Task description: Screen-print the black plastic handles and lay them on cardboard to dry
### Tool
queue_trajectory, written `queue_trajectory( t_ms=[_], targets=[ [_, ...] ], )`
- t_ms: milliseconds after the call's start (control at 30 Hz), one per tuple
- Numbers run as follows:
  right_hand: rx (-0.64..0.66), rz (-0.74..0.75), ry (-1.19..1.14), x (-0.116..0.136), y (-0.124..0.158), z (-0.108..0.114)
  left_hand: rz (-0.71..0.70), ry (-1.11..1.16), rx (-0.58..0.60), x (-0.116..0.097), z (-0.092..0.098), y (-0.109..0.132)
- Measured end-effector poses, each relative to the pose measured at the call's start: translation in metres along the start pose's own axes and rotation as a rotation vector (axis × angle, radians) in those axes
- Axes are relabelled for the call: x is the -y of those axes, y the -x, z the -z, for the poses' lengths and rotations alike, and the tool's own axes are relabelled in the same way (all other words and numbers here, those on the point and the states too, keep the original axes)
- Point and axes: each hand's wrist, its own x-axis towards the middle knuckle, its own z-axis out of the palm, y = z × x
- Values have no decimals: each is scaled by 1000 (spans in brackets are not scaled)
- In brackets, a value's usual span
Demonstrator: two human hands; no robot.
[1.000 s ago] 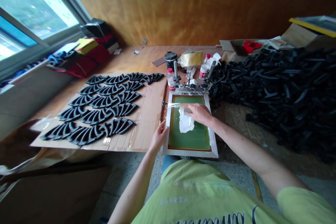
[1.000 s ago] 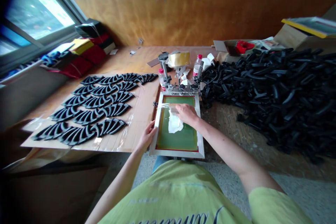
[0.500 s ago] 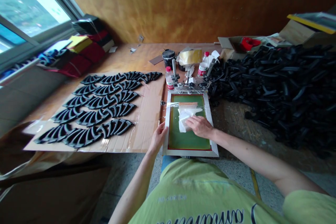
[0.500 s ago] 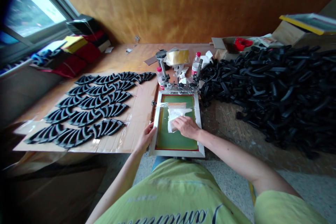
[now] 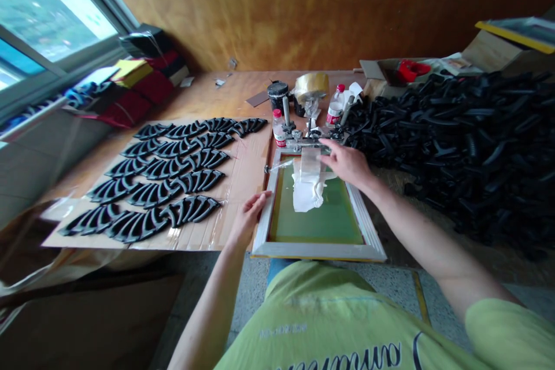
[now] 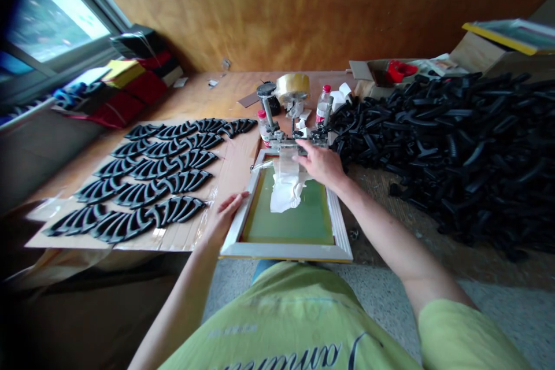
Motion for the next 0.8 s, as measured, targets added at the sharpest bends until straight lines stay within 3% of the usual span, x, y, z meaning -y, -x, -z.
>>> queue_trajectory(
  t_ms=[100,200,300,367,433,500,533,600,700,767,800],
  targets=[
    [-116,-222,-45,-45,6,9,-174,114,-8,-45,-11,-6],
    [-56,-302,-64,-68,33,-13,-342,230,-20,-86,-28,-22],
    [83,-155,-63,-53,67,-53,-371,226,1,-116,-40,-39],
    [193,-18,6,-35,84,-76,-388,235,-20,-122,-45,-43],
    [288,25,98,-17,93,-89,-402,268,-95,-108,-49,-37],
    [356,-53,134,0,97,-92,-288,241,-83,-76,-58,-21],
    [366,-101,125,8,99,-91,-172,203,-37,-55,-64,-10],
    [315,-145,78,27,105,-89,195,55,237,-10,-79,14],
    [221,86,-34,48,117,-89,400,169,248,40,-93,37],
    [232,280,-98,37,123,-86,416,241,154,56,-84,34],
    [239,302,-92,20,125,-80,400,219,95,61,-73,26]
  ],
)
